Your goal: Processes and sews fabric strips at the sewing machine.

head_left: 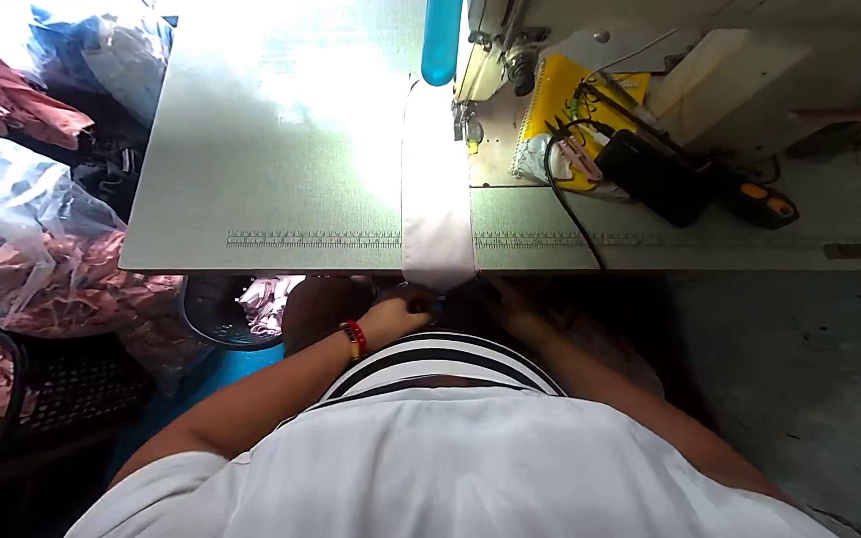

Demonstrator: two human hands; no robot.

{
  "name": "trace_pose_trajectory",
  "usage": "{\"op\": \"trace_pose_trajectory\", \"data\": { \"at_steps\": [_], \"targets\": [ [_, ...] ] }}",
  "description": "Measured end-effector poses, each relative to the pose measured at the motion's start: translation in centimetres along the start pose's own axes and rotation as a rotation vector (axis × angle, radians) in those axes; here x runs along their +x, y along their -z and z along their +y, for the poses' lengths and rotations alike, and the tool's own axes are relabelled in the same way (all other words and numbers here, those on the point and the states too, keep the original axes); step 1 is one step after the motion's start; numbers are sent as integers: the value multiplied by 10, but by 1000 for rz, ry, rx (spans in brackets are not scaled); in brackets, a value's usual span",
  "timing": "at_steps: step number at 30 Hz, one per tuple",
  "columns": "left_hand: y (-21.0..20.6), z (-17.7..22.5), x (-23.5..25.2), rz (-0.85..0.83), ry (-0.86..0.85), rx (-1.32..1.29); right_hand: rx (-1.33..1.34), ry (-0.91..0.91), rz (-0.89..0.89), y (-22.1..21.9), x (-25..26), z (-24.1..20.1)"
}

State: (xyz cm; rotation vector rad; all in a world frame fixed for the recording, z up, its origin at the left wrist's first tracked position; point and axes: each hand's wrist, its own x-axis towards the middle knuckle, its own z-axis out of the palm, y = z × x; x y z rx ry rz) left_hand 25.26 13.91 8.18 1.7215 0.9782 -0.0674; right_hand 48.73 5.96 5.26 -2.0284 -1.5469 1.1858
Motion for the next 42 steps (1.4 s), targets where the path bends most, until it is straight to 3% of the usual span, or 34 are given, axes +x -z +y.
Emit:
{"op": "trace_pose_trajectory", "data": {
  "at_steps": [2, 6, 10, 17, 23, 25, 27, 31, 35, 42],
  "targets": [
    [-15, -4, 13, 123, -50, 23, 0, 33, 13, -1, 10, -9],
    [-27, -2, 22, 211, -40, 48, 107, 293, 200, -29, 11, -13],
    [-28, -7, 25, 236, -127, 54, 145, 329, 241, -43, 14, -12],
    [-19, -9, 13, 222, -126, 187, 262, 391, 134, -52, 13, -16],
    [-10, -30, -15, 216, -152, -145, 668, 202, -85, -36, -3, -34],
    [-4, -30, -35, 271, -198, -295, 711, 237, -214, -33, -6, -41],
    [6, -20, -60, 334, -258, -330, 691, 385, -334, -31, -6, -51],
    [34, 14, -113, 525, -364, 91, 464, 607, -438, -20, -15, -92],
    [65, 54, -150, 546, -460, 655, 240, 812, -420, -18, -35, -145],
    [84, 81, -179, 403, -137, 797, 49, 963, -443, -39, -69, -213]
  ]
}}
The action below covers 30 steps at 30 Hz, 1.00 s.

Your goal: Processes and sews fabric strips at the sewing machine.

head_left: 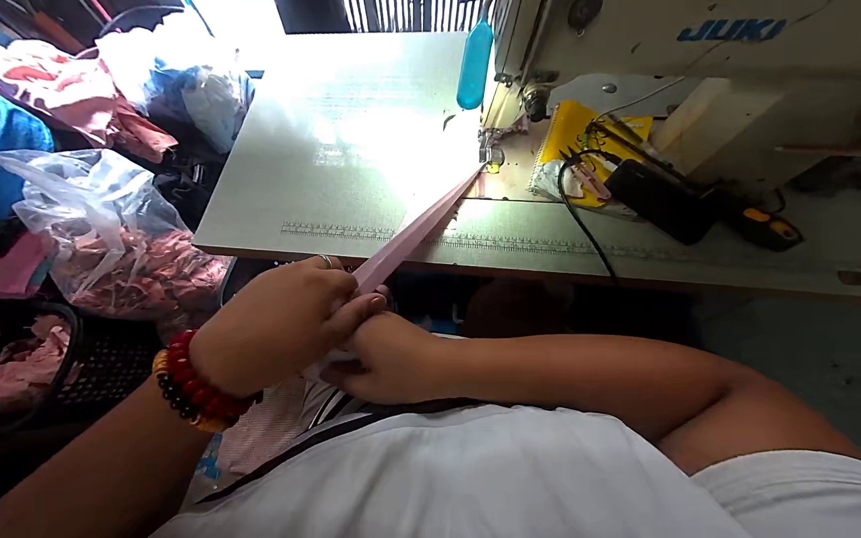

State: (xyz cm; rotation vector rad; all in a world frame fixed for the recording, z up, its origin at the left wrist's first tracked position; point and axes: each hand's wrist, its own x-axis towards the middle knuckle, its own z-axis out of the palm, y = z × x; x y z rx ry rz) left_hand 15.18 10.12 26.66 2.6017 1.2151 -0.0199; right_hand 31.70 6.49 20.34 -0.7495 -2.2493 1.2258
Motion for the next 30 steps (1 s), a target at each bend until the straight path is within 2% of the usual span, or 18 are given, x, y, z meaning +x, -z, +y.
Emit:
{"op": "trace_pose_trajectory", "data": {
  "at_steps": [3, 6, 8, 10, 12, 16, 20, 22, 26, 30],
  "targets": [
    [4, -2, 0, -96, 46, 7, -61, 47, -87, -9, 9, -5],
    [-12, -9, -5, 47, -12, -11, -76, 108, -133, -10, 6, 7],
    [-25, -14, -11, 172, -28, -46, -26, 115, -189, 4, -5, 21],
    [-38, -21, -16, 302, -36, -83, -9, 109, -117, 21, -17, 37],
    [-49, -26, -17, 415, -42, -123, -59, 97, 77, 36, -29, 47],
    [-62, -28, -12, 575, -99, -188, -425, 166, 439, 61, -26, 47],
    [-62, -33, -5, 666, -146, -192, -578, 187, 382, 68, 2, 43],
    [-63, -32, -1, 683, -156, -206, -608, 182, 332, 69, 9, 45],
    [-62, -39, 1, 709, -181, -208, -617, 227, 345, 70, 18, 47],
    [-57, -32, 1, 694, -354, -169, -827, 274, 403, 65, -1, 35]
  ]
}}
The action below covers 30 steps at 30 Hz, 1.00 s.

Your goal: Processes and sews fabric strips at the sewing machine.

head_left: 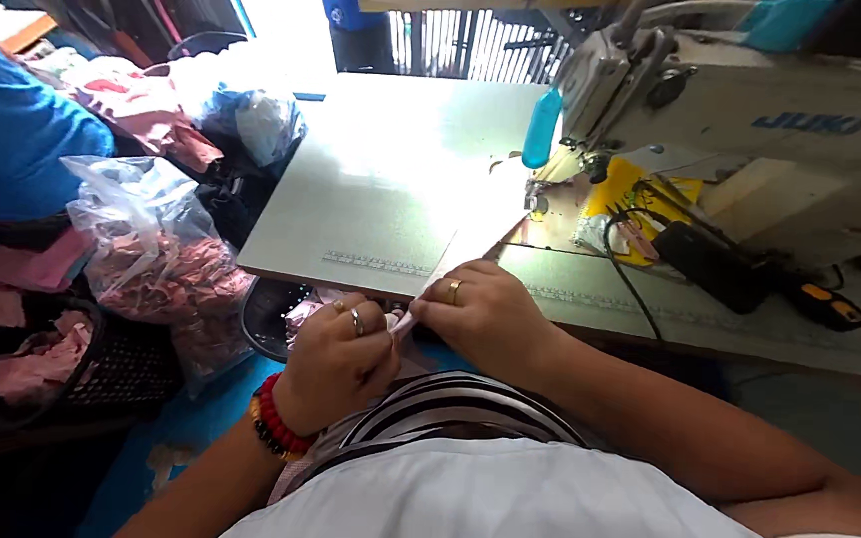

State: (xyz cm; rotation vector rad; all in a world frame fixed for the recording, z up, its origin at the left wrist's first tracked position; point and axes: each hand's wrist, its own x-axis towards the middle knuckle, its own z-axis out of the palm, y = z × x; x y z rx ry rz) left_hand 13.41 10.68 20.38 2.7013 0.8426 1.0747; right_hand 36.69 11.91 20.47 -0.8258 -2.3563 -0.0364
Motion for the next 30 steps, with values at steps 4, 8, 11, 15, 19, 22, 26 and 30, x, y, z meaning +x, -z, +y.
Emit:
{"op": "trace_pose_trajectory", "data": {
  "at_steps": [4, 8, 11, 15, 19, 22, 26, 30],
  "targets": [
    [-8, 19, 20, -210, -130, -216, -33, -154, 2, 19, -51, -24],
    [-66, 2, 48, -288, 35, -248, 160, -362, 22, 15, -114, -22],
    [-118, -10, 58, -473, 108, -22, 292, -442, 27, 14, -141, -19],
    [-141, -9, 49, -536, 136, 111, 351, -444, 25, 15, -155, -13],
    [-144, -18, 58, -513, 103, 138, 242, -395, -15, 18, -151, 4],
    [-144, -30, 78, -537, 101, 135, 192, -361, -29, 13, -147, 32],
    [-148, -66, 115, -611, 67, 114, 103, -299, -38, 7, -132, 65],
    [-157, -90, 143, -612, 35, 202, -41, -396, 4, -5, -114, 78]
  ]
}}
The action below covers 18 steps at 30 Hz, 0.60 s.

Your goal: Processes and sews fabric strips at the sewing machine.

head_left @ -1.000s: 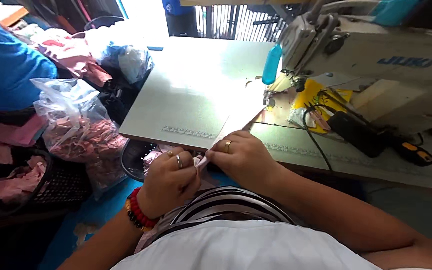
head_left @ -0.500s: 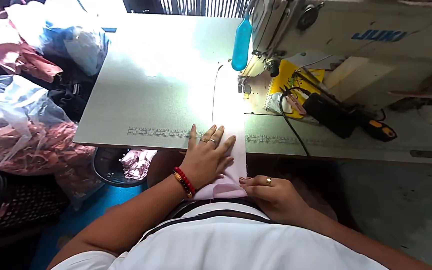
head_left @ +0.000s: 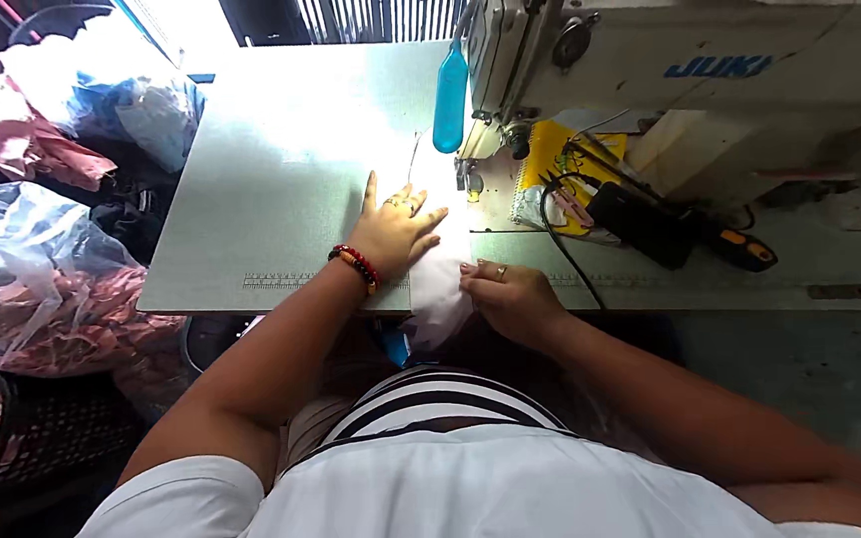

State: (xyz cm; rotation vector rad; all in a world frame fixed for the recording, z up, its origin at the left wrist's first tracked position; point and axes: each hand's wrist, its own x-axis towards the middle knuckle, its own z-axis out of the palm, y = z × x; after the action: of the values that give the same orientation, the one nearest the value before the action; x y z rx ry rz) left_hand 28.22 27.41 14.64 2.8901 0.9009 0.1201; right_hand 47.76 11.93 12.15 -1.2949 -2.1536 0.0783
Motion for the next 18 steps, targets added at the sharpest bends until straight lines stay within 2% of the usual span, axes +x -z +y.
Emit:
{"op": "trace_pose_trajectory", "data": {
  "at_steps": [3, 5, 6, 8, 9, 11, 13, 14, 15, 16, 18],
  "targets": [
    [-3, 33, -23, 183, 54, -143, -42, -147, 62, -18, -9, -14],
    [-15, 61, -68, 307, -8, -389, 72, -165, 144, -27, -33, -22],
    [-25, 70, -95, 313, -55, -582, 165, -131, 189, -28, -49, -25],
    [-39, 74, -138, 143, -38, -961, 299, -81, 235, -20, -79, -22],
    [-43, 70, -152, 26, 77, -1077, 321, -112, 217, -15, -92, -19],
    [-53, 63, -165, -150, 438, -1062, 313, -277, 45, -10, -113, -18],
    [-64, 61, -157, -319, 694, -911, 317, -611, -339, -6, -110, -23],
    [-72, 63, -152, -340, 722, -861, 362, -797, -509, -9, -101, -24],
    [-83, 64, -144, -309, 680, -845, 403, -911, -584, -17, -93, -24],
    [-94, 64, -136, -262, 626, -850, 446, -950, -556, -28, -88, -22],
    [-105, 65, -122, -208, 582, -918, 565, -924, -378, -54, -79, -18]
  ]
}}
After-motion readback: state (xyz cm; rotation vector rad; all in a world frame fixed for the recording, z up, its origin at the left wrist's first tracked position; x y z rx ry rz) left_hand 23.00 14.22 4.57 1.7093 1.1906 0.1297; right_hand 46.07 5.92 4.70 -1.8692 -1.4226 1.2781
